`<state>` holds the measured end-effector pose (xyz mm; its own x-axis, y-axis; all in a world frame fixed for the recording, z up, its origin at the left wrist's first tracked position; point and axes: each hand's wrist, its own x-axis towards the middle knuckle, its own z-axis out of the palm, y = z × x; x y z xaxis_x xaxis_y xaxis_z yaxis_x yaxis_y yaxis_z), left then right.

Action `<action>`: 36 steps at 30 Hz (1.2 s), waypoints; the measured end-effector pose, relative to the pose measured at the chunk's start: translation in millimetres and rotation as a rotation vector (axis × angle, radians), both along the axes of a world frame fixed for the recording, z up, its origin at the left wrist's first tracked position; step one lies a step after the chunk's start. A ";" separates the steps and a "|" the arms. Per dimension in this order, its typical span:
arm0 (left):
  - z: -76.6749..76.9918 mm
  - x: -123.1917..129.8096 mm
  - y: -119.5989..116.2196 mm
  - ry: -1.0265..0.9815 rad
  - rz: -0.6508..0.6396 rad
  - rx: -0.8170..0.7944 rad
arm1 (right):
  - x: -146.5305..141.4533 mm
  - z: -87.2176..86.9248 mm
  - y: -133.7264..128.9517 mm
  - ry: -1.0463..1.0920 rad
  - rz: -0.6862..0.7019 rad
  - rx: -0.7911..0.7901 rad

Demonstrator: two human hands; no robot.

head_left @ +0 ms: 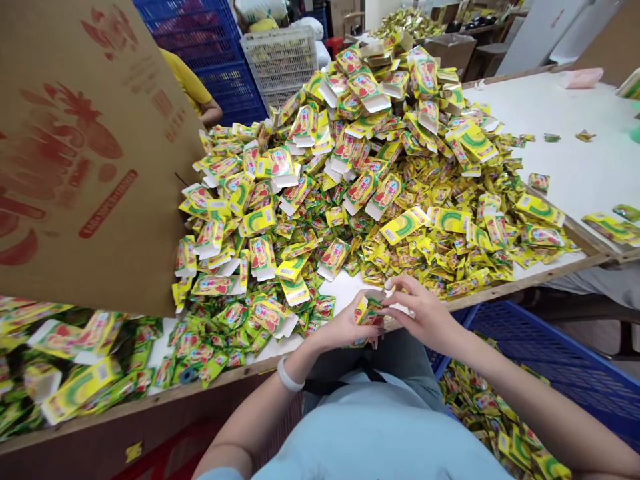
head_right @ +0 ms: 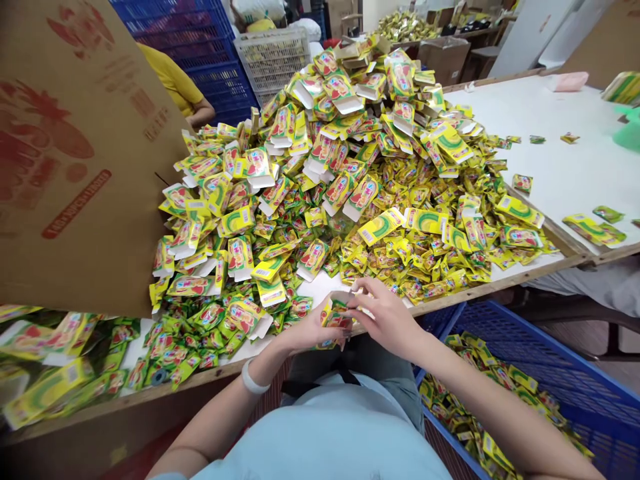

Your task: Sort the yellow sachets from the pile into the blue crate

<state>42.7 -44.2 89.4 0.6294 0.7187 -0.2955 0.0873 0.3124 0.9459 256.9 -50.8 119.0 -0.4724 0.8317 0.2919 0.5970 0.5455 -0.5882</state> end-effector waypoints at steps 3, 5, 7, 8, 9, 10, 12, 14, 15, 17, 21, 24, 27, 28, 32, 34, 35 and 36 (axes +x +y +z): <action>-5.4 4.2 -3.3 -0.030 -0.052 -0.003 | 1.5 -22.4 -11.0 0.078 -0.036 -0.037; -10.5 11.9 -6.4 -0.026 -0.096 -0.018 | 0.7 -35.2 -20.4 0.127 -0.019 -0.131; -14.8 20.9 -8.2 -0.036 -0.116 -0.001 | 7.2 -41.2 -24.8 0.188 0.034 -0.200; -15.7 24.5 -8.0 -0.048 -0.115 0.035 | 16.1 -40.2 -22.7 0.220 0.042 -0.206; -15.6 26.4 -6.8 -0.052 -0.107 0.098 | 29.8 -36.0 -16.8 0.248 0.018 -0.188; -14.3 26.0 -4.7 -0.031 -0.096 0.185 | 48.4 -28.2 -6.8 0.264 -0.042 -0.146; -9.0 17.3 2.0 0.134 -0.049 0.420 | 95.3 -4.0 23.6 0.228 -0.279 0.009; -2.4 -0.8 9.9 0.471 0.035 0.668 | 140.3 24.8 60.1 0.024 -0.649 0.244; 0.1 -11.8 13.2 0.667 0.075 0.766 | 155.1 36.9 77.1 -0.110 -0.854 0.348; 2.1 -33.5 17.2 1.007 0.104 0.879 | 159.0 48.5 102.7 -0.285 -1.031 0.420; -5.3 -58.8 15.9 1.244 0.002 0.921 | 73.3 13.1 112.3 -0.406 -0.706 0.088; -13.0 -62.1 15.4 1.172 0.005 0.909 | 2.0 -28.3 102.9 -0.475 -0.507 -0.098; -17.6 -60.7 18.9 1.049 0.052 0.874 | -20.7 -49.5 99.1 -0.269 -0.456 -0.112; -18.7 -59.4 20.8 0.993 0.070 0.856 | -19.2 -51.9 97.8 -0.148 -0.448 -0.116; -23.6 -44.2 31.1 0.617 0.316 0.672 | -9.1 -49.5 76.7 0.328 -0.426 -0.271; -25.4 -29.1 35.8 0.391 0.511 0.536 | -15.7 -46.6 57.3 0.677 -0.360 -0.535; -25.7 -20.4 37.2 0.295 0.582 0.468 | -21.9 -45.4 47.6 0.859 -0.317 -0.672; -25.5 -11.4 37.7 0.214 0.627 0.404 | -29.3 -44.3 38.9 0.995 -0.279 -0.779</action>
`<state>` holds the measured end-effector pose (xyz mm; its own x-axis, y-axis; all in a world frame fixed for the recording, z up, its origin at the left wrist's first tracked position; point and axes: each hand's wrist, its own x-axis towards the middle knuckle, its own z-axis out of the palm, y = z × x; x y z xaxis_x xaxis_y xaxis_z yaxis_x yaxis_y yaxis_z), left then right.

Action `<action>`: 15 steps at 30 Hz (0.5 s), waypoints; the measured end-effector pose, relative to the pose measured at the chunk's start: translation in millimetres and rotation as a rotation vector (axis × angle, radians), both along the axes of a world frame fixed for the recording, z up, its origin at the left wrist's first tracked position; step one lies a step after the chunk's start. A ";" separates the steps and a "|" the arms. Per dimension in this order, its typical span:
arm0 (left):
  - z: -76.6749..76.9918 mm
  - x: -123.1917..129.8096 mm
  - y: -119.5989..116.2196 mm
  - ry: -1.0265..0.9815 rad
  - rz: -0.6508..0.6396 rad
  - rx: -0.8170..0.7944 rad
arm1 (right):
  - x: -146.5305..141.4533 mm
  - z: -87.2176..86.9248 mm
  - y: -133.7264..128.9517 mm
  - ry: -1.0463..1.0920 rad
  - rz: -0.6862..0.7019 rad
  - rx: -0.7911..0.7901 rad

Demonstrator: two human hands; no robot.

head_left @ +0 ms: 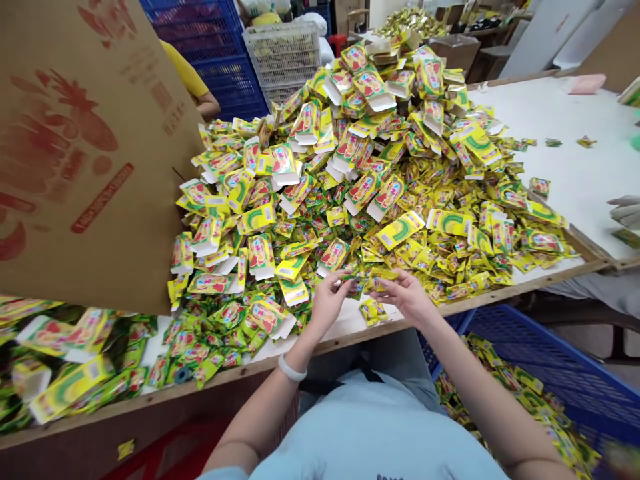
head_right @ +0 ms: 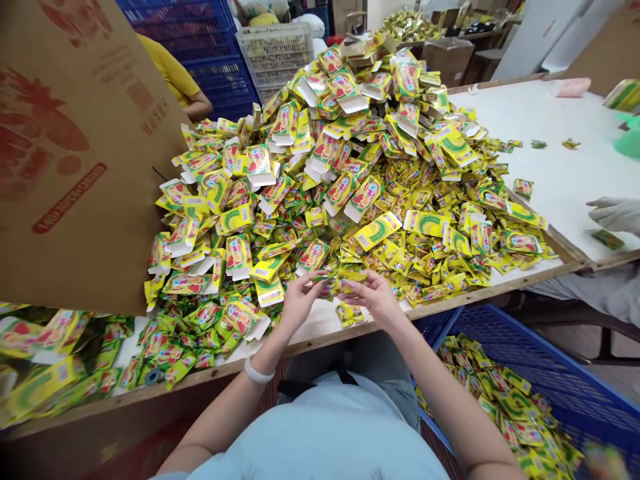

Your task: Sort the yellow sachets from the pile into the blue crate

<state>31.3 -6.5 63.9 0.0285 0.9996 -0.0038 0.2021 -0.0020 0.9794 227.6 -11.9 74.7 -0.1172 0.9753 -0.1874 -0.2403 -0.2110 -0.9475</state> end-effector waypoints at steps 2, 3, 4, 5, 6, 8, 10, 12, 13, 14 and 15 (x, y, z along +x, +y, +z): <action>1.5 16.4 -1.8 -0.138 0.020 -0.060 | -14.6 1.7 -12.6 0.101 0.015 -0.048; 2.5 23.1 -3.9 -0.173 0.027 -0.079 | -20.6 2.2 -16.3 0.083 0.001 -0.035; 3.7 28.6 -6.6 -0.195 0.042 -0.091 | -25.4 2.3 -18.5 0.043 -0.028 -0.008; 4.8 32.8 -9.7 -0.211 0.058 -0.100 | -28.9 2.0 -19.6 -0.009 -0.067 0.025; 5.9 35.7 -12.8 -0.223 0.066 -0.105 | -31.1 1.1 -19.9 -0.067 -0.105 0.058; 7.9 38.7 -18.8 -0.243 0.067 -0.098 | -32.4 -2.2 -19.7 -0.196 -0.158 0.124; 9.4 39.8 -23.8 -0.251 0.068 -0.074 | -30.2 -6.3 -19.1 -0.374 -0.227 0.181; 10.5 41.2 -27.5 -0.210 0.061 -0.042 | -24.9 -10.0 -18.6 -0.519 -0.329 0.218; 11.2 42.6 -28.2 -0.176 0.043 -0.022 | -21.1 -11.4 -18.6 -0.529 -0.342 0.228; 12.4 44.6 -27.6 -0.140 0.013 0.001 | -16.7 -12.5 -18.9 -0.482 -0.318 0.232; 14.2 47.3 -25.1 -0.111 -0.023 0.023 | -11.7 -13.3 -19.6 -0.392 -0.263 0.232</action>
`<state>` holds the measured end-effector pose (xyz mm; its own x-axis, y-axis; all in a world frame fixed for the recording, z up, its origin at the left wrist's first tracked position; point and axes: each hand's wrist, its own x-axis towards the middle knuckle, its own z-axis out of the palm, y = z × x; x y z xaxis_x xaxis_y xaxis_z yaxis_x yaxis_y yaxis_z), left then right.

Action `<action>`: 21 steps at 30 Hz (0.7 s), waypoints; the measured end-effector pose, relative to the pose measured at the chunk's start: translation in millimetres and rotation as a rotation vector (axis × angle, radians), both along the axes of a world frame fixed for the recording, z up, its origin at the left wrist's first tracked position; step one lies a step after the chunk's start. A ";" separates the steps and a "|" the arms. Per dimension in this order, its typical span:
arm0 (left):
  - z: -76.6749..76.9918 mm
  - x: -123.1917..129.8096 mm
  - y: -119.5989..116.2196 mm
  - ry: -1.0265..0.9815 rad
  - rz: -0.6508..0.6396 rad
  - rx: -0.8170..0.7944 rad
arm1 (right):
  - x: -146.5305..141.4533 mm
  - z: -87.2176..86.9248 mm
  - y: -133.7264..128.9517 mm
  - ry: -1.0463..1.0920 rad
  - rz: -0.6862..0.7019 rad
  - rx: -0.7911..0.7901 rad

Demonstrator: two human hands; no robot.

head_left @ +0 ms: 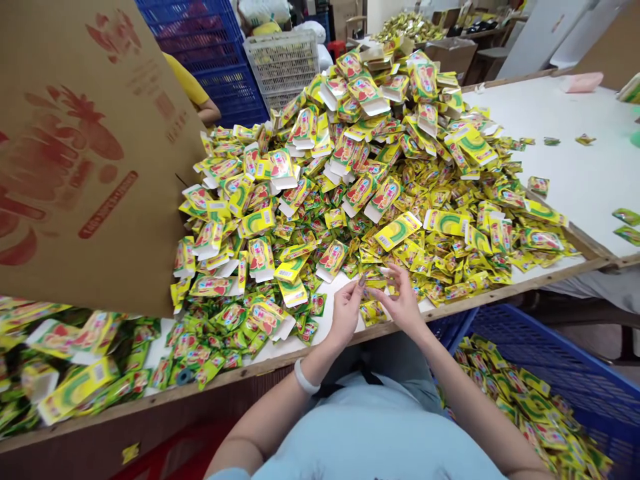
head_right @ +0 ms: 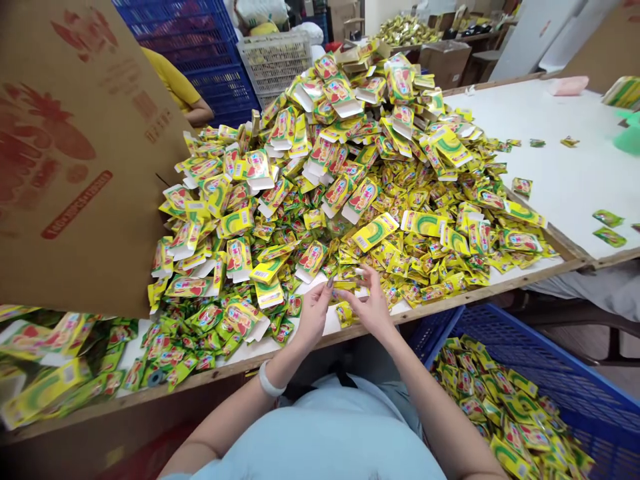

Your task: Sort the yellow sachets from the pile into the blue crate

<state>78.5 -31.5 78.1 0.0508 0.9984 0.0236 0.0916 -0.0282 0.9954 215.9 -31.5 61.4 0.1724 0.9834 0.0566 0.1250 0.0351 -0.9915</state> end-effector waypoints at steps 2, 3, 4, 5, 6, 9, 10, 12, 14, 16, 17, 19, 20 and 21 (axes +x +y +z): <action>6.1 7.9 12.7 0.072 -0.065 0.083 | 11.4 -1.1 -2.6 0.192 0.100 -0.011; 10.2 13.4 23.4 0.129 -0.092 0.145 | 17.4 -1.7 -4.4 0.265 0.086 -0.020; 14.6 20.2 36.6 0.208 -0.114 0.215 | 23.3 -2.3 -6.4 0.315 0.034 -0.030; 18.6 28.5 51.7 0.324 -0.143 0.298 | 28.7 -3.1 -8.5 0.344 -0.029 -0.038; 22.0 38.1 67.8 0.446 -0.173 0.362 | 33.5 -4.0 -10.4 0.360 -0.081 -0.044; 25.1 71.1 111.5 0.861 -0.242 0.412 | 42.9 -7.0 -15.5 0.382 -0.136 -0.053; 24.0 80.8 122.2 0.967 -0.244 0.399 | 45.3 -7.8 -16.8 0.381 -0.135 -0.054; 20.9 92.4 136.4 1.075 -0.217 0.367 | 51.7 -8.0 -18.0 0.381 -0.138 -0.052; 18.7 89.0 141.9 1.033 -0.157 0.337 | 62.1 -4.3 -17.1 0.381 -0.154 -0.041; 18.5 71.2 139.3 0.859 -0.125 0.293 | 74.7 5.4 -13.2 0.378 -0.184 -0.003; 19.1 58.7 134.7 0.726 -0.136 0.249 | 80.1 12.8 -9.9 0.375 -0.201 0.031; 20.9 32.7 118.0 0.395 -0.239 0.106 | 84.7 31.6 -0.9 0.362 -0.220 0.119; 22.2 21.2 106.1 0.222 -0.312 0.016 | 82.9 42.1 4.6 0.350 -0.217 0.167; 23.9 11.7 92.5 0.068 -0.384 -0.075 | 78.1 52.5 10.3 0.333 -0.199 0.212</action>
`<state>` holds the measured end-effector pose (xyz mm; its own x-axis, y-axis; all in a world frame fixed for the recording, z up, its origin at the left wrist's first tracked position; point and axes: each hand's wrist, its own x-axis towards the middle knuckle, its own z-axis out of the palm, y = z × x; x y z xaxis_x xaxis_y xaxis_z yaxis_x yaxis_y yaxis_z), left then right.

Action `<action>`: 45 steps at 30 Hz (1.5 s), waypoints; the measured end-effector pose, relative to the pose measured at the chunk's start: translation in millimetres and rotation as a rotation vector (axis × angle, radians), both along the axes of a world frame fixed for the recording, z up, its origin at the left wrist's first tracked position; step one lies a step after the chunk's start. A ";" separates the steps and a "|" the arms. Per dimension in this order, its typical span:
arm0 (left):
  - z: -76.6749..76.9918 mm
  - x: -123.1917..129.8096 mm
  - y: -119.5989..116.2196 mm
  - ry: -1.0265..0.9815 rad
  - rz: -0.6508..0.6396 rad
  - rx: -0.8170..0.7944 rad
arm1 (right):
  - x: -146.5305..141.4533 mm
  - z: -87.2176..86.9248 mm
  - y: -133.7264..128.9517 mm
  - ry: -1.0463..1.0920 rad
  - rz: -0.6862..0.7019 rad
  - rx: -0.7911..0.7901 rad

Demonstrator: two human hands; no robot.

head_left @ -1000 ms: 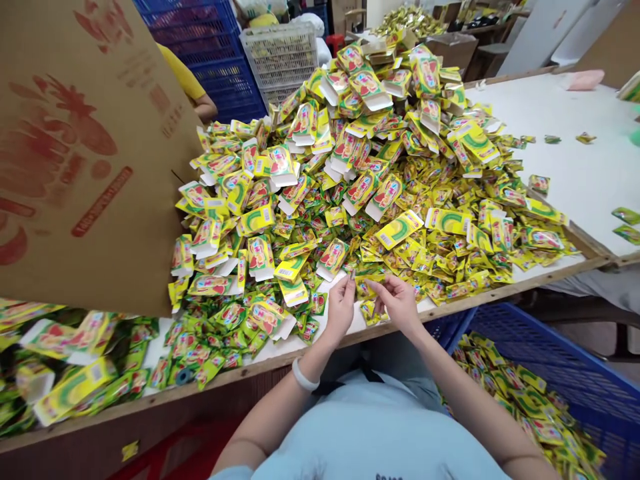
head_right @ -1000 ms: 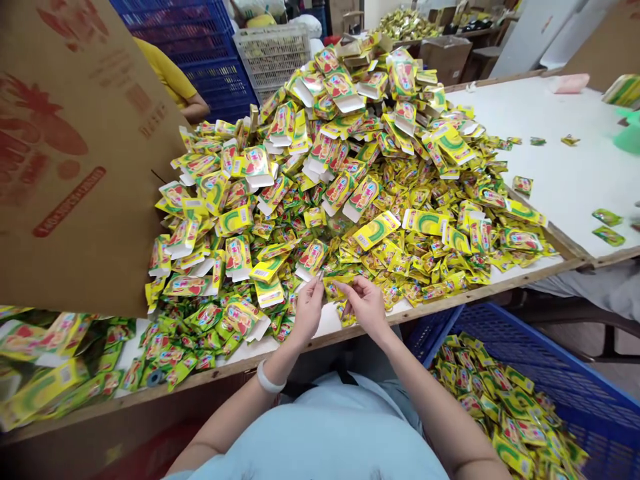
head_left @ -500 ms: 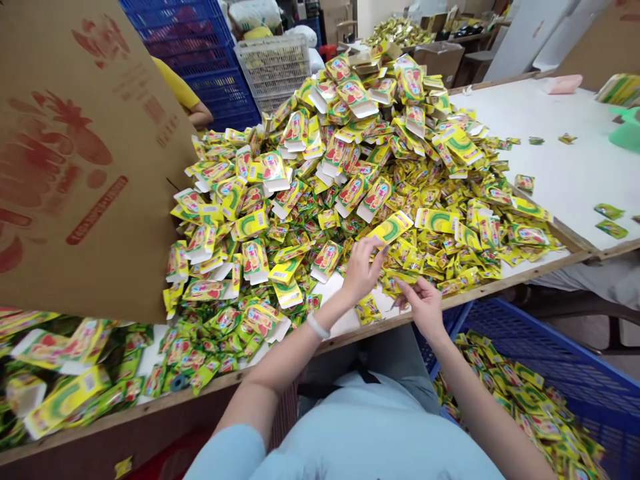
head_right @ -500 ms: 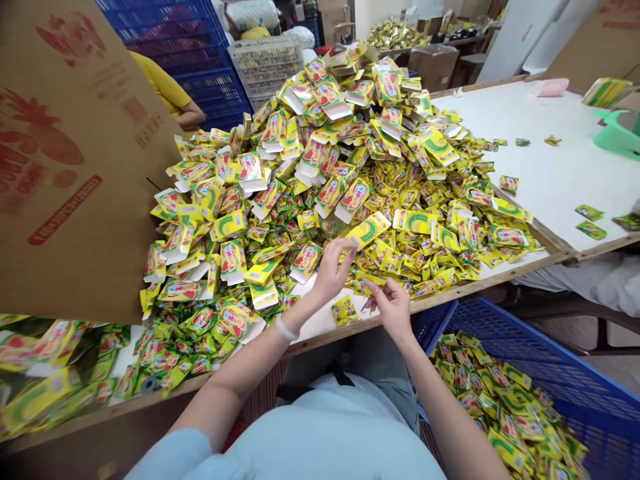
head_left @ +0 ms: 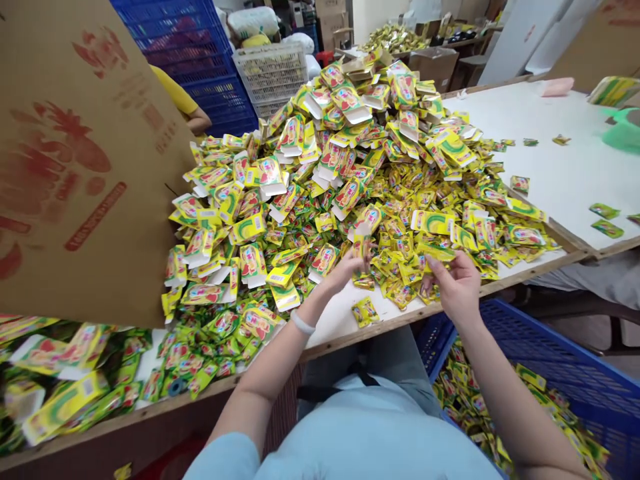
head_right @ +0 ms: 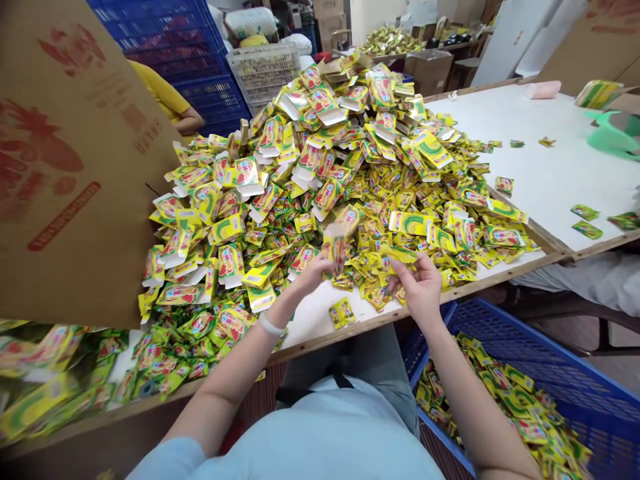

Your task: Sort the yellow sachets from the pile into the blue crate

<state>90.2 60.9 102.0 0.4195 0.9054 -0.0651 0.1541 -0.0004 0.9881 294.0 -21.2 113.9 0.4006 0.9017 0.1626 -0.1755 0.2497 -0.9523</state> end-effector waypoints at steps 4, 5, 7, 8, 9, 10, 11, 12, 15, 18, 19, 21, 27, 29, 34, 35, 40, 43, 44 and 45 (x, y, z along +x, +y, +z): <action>10.9 -18.5 -54.7 -0.251 -0.137 -0.321 | -35.2 27.4 18.4 -0.130 0.152 0.165; 14.1 -20.5 -64.5 -0.258 -0.146 -0.361 | -43.1 29.0 20.9 -0.186 0.207 0.200; 18.9 -24.8 -76.7 -0.245 -0.155 -0.393 | -52.4 27.6 23.4 -0.340 0.299 0.258; 19.9 -27.3 -79.5 -0.230 -0.159 -0.384 | -53.5 26.0 23.4 -0.433 0.336 0.278; 19.8 -30.0 -80.6 -0.213 -0.171 -0.366 | -52.6 24.6 22.7 -0.529 0.372 0.293; 18.6 -32.5 -80.4 -0.194 -0.188 -0.344 | -50.3 23.9 21.3 -0.620 0.412 0.305; 16.5 -34.5 -79.4 -0.176 -0.207 -0.320 | -47.0 24.4 19.2 -0.702 0.458 0.317; 13.7 -35.9 -78.0 -0.156 -0.229 -0.300 | -43.2 26.0 16.6 -0.780 0.510 0.324; 5.2 -36.9 -75.1 -0.111 -0.298 -0.296 | -31.4 34.6 7.9 -0.955 0.691 0.309; 0.2 -37.7 -77.2 -0.109 -0.362 -0.351 | -20.2 38.9 2.0 -0.966 0.826 0.230; -0.5 -38.6 -78.8 -0.117 -0.395 -0.382 | -17.2 37.7 0.9 -0.943 0.833 0.207; -1.3 -41.1 -82.4 -0.136 -0.480 -0.457 | -13.7 31.3 -0.6 -0.911 0.812 0.184; -5.8 -46.2 -86.2 -0.230 -0.602 -0.583 | -24.5 3.2 -7.6 -0.918 0.705 0.275; -9.3 -46.3 -87.5 -0.249 -0.561 -0.605 | -29.8 -2.9 -10.9 -0.900 0.664 0.281; -16.8 -44.8 -97.2 -0.279 -0.467 -0.672 | -30.3 -8.0 -15.0 -0.732 0.697 0.173; -17.3 -44.5 -98.7 -0.282 -0.466 -0.680 | -27.8 -7.6 -14.9 -0.662 0.765 0.095; -20.4 -42.8 -100.8 -0.225 -0.558 -0.650 | -17.5 -4.3 -21.1 -0.349 1.216 -0.275; -27.5 -37.9 -105.3 -0.190 -0.614 -0.613 | -21.9 -7.1 -34.5 -0.321 1.316 -0.345; -29.9 -35.4 -107.4 -0.193 -0.604 -0.595 | -21.9 -8.5 -38.2 -0.335 1.281 -0.346; -31.8 -33.0 -109.3 -0.200 -0.578 -0.553 | -18.9 -9.4 -39.9 -0.363 1.203 -0.336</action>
